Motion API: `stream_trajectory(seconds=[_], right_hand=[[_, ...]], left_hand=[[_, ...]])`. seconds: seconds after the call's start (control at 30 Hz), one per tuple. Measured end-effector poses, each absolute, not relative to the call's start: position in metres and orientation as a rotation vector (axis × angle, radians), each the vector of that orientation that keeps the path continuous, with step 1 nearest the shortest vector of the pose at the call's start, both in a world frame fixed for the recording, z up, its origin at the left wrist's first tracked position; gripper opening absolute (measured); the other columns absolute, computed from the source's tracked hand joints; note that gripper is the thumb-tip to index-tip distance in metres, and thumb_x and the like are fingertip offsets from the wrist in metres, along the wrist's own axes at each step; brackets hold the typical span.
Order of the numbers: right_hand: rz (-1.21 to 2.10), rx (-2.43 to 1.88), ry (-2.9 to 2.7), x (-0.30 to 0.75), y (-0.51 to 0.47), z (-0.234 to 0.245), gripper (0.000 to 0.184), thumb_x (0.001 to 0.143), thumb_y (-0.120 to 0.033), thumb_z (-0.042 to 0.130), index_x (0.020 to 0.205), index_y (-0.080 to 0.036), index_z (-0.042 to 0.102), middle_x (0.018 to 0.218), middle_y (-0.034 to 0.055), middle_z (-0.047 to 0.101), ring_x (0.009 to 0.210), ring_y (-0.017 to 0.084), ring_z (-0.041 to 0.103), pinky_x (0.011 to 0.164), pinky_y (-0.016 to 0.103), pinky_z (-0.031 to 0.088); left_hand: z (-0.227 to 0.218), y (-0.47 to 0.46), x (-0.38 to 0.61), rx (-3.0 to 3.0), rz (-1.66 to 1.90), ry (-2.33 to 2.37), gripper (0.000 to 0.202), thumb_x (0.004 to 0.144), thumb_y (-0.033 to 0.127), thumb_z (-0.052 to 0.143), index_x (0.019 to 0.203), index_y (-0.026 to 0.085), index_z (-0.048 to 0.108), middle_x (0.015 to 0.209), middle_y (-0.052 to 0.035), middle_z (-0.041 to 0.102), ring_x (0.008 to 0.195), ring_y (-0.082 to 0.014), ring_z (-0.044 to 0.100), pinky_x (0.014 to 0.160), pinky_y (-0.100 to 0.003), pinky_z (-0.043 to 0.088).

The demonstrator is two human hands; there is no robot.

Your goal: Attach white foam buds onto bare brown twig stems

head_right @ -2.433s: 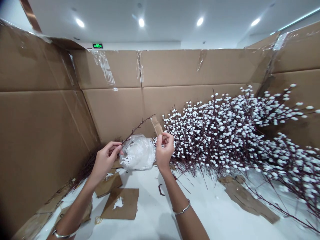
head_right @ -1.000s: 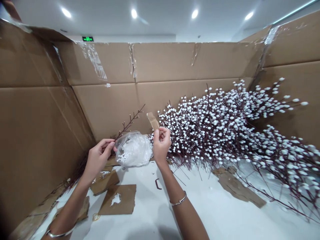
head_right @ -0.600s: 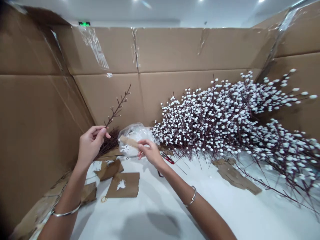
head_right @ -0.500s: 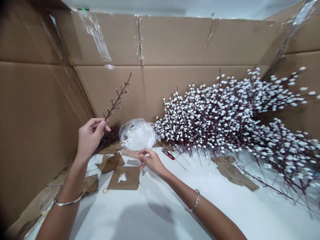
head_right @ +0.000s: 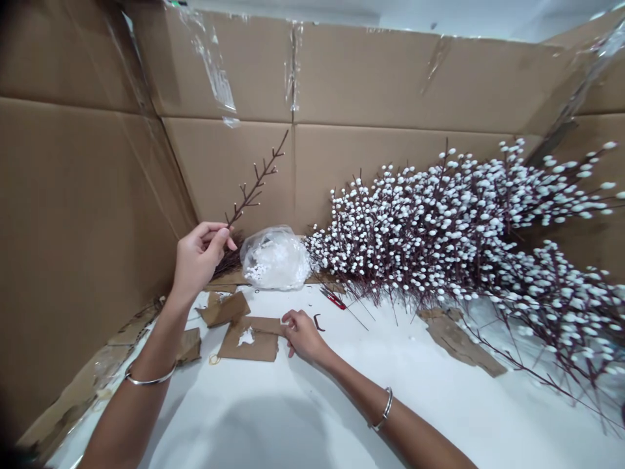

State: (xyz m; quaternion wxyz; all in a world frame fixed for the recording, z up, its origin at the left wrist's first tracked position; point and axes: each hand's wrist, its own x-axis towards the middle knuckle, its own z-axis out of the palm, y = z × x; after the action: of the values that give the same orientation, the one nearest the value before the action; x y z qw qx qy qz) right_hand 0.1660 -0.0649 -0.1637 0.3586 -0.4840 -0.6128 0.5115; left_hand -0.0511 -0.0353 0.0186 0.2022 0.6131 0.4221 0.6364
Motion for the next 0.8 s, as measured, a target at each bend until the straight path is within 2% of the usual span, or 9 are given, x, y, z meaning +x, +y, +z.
stream_trajectory(seconds=[0.1,0.17,0.27,0.37,0.43,0.57,0.67,0.73,0.8], right_hand=[[1.089,-1.29,-1.586,0.169,-0.058,-0.142,0.022,0.075,-0.026,0.064,0.095,-0.018,0.065,0.092,0.0032,0.057,0.058,0.01,0.055,0.043,0.02,0.043],[1.063,-1.218,-1.548,0.168,-0.049,-0.117,0.021,0.079,-0.032,0.062,0.093,-0.018,0.067,0.096,0.0054,0.06,0.065,0.012,0.056,0.047,0.022,0.044],[1.208,-0.943,-1.35,0.162,-0.038,-0.067,0.028,0.084,-0.042,0.06,0.098,-0.02,0.07,0.098,0.006,0.067,0.075,0.015,0.059,0.057,0.024,0.046],[1.47,-0.544,-1.15,0.15,-0.035,-0.024,0.029,0.083,-0.044,0.063,0.102,-0.024,0.072,0.113,0.0047,0.069,0.091,0.017,0.062,0.072,0.026,0.049],[1.579,-0.403,-1.071,0.141,-0.036,-0.007,0.029,0.083,-0.044,0.065,0.1,-0.023,0.073,0.106,0.0036,0.071,0.079,0.013,0.061,0.072,0.024,0.05],[1.662,-0.324,-0.899,0.127,-0.033,-0.003,0.023,0.075,-0.041,0.074,0.087,-0.021,0.072,0.093,-0.0003,0.072,0.052,0.005,0.05,0.057,0.019,0.048],[1.662,-0.364,-0.819,0.126,-0.025,-0.007,0.023,0.068,-0.037,0.08,0.08,-0.021,0.07,0.078,-0.0027,0.069,0.048,0.006,0.048,0.047,0.019,0.044],[1.577,-0.409,-0.793,0.13,-0.02,-0.007,0.024,0.066,-0.037,0.081,0.078,-0.02,0.069,0.073,-0.003,0.067,0.053,0.008,0.051,0.048,0.02,0.044],[1.447,-0.437,-0.767,0.137,-0.015,-0.005,0.022,0.065,-0.035,0.081,0.076,-0.02,0.068,0.072,-0.0029,0.066,0.062,0.009,0.056,0.056,0.019,0.047]], left_hand=[[0.018,-0.038,-0.043,1.617,1.66,1.022,0.024,0.087,0.037,0.061,0.096,0.014,0.064,0.067,-0.0006,0.064,0.042,-0.0054,0.036,0.041,-0.019,0.026],[0.018,-0.04,-0.034,1.518,1.542,0.897,0.026,0.086,0.037,0.063,0.095,0.013,0.064,0.066,-0.0006,0.063,0.041,-0.004,0.034,0.039,-0.018,0.024],[0.017,-0.046,-0.017,1.34,1.369,0.724,0.026,0.085,0.037,0.066,0.092,0.012,0.063,0.066,0.0003,0.061,0.039,-0.001,0.031,0.037,-0.015,0.019],[0.013,-0.051,-0.001,1.198,1.236,0.586,0.025,0.084,0.036,0.069,0.087,0.012,0.063,0.063,0.0024,0.058,0.037,0.0016,0.029,0.037,-0.012,0.021],[0.009,-0.052,0.007,1.11,1.183,0.527,0.023,0.082,0.033,0.071,0.084,0.012,0.063,0.06,0.0041,0.055,0.035,0.0023,0.028,0.036,-0.011,0.021],[0.001,-0.048,0.015,0.969,1.182,0.463,0.021,0.077,0.03,0.076,0.082,0.014,0.063,0.057,0.0057,0.055,0.032,0.0025,0.025,0.033,-0.01,0.02],[-0.003,-0.042,0.014,1.043,1.21,0.516,0.022,0.079,0.035,0.073,0.087,0.016,0.067,0.062,0.003,0.061,0.038,-0.0005,0.039,0.037,-0.012,0.03],[-0.008,-0.034,0.007,1.245,1.224,0.64,0.025,0.082,0.039,0.07,0.091,0.015,0.07,0.072,-0.0023,0.067,0.055,-0.0067,0.057,0.052,-0.015,0.043],[-0.018,-0.018,-0.003,1.498,1.255,0.843,0.03,0.083,0.042,0.067,0.095,0.015,0.071,0.084,-0.0071,0.072,0.076,-0.014,0.064,0.069,-0.021,0.048]])
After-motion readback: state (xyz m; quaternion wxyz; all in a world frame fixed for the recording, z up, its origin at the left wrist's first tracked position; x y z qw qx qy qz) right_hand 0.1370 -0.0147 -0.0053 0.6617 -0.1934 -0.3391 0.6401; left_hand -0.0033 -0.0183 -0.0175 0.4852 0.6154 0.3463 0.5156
